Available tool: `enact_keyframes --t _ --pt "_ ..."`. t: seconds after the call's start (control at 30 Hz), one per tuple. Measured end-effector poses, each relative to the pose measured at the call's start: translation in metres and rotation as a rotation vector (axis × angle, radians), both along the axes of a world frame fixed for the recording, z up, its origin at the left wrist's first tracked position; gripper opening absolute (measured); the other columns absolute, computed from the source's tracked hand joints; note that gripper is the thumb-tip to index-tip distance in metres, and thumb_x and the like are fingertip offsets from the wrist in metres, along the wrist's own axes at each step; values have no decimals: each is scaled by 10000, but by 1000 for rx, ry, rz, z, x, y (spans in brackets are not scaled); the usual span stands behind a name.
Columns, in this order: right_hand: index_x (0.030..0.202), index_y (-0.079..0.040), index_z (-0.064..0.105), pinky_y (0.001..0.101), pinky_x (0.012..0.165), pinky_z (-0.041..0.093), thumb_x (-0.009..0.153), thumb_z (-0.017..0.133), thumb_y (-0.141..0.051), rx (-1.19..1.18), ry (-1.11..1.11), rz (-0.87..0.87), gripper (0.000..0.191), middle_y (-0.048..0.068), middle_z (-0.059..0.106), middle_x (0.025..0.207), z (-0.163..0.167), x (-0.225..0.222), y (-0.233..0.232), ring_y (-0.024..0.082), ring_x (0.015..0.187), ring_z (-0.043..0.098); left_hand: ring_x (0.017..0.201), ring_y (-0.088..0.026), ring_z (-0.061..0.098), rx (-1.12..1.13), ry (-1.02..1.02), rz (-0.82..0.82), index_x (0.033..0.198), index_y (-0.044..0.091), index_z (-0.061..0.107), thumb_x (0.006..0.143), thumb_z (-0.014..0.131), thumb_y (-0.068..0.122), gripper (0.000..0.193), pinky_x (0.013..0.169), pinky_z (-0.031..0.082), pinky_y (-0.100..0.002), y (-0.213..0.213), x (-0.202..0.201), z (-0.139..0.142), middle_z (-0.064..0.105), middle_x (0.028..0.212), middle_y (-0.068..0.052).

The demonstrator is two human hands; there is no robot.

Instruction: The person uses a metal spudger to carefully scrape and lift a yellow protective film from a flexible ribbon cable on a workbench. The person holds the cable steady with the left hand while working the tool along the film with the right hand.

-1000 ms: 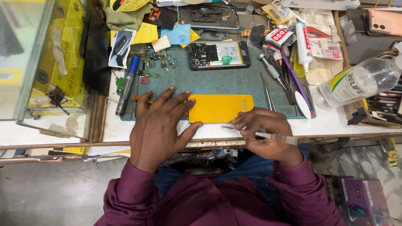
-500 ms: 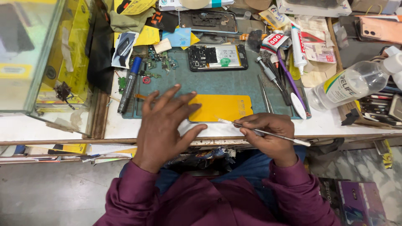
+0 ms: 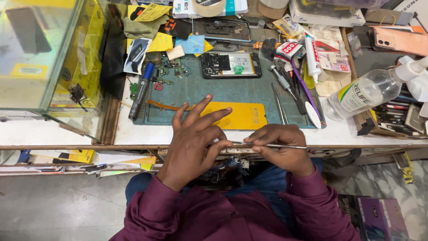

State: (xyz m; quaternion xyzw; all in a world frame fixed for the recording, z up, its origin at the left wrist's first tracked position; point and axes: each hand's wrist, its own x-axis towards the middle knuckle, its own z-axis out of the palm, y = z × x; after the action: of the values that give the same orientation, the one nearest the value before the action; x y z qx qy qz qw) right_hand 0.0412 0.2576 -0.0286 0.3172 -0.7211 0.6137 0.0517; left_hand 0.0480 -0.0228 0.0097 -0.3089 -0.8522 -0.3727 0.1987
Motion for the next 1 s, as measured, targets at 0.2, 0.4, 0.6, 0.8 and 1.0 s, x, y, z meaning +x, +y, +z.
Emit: enact_keyframes --t 0.2,0.4,0.6,0.8,1.0 --pt "1075 -45 681 362 929 633 988 718 -32 -184 -76 -203 95 137 749 1061 0 -4 0 218 1024 759 1503 -319 391 -52 15 104 791 132 681 943 725 304 234 1220 149 -593 -15 -7 1 650 1397 -36" --pt "1110 -1 727 318 907 586 999 672 -72 193 69 -293 142 140 778 1078 21 -6 -21 222 1008 758 1473 -331 409 -124 51 161 868 130 696 882 762 395 274 1189 210 -583 -22 -22 0 648 1375 -57" --pt "1053 -3 744 307 848 595 999 671 -74 275 123 -296 115 124 791 1028 34 -15 -32 217 955 785 1447 -321 436 -156 62 220 990 121 732 885 761 403 301 1177 247 -577 -18 -28 -9 655 1362 -60" --pt "1037 -3 744 308 854 607 938 721 -28 272 94 -283 105 134 789 1024 32 -22 -35 220 962 787 1419 -320 469 -163 45 245 1020 125 744 890 751 412 315 1181 241 -580 -20 -35 -13 677 1294 -58" --pt "942 -5 704 322 868 629 867 772 28 252 85 -257 106 150 777 999 23 -26 -35 229 983 786 1372 -298 515 -187 52 250 1035 124 750 900 740 416 322 1167 239 -590 -22 -38 -16 703 1249 -47"
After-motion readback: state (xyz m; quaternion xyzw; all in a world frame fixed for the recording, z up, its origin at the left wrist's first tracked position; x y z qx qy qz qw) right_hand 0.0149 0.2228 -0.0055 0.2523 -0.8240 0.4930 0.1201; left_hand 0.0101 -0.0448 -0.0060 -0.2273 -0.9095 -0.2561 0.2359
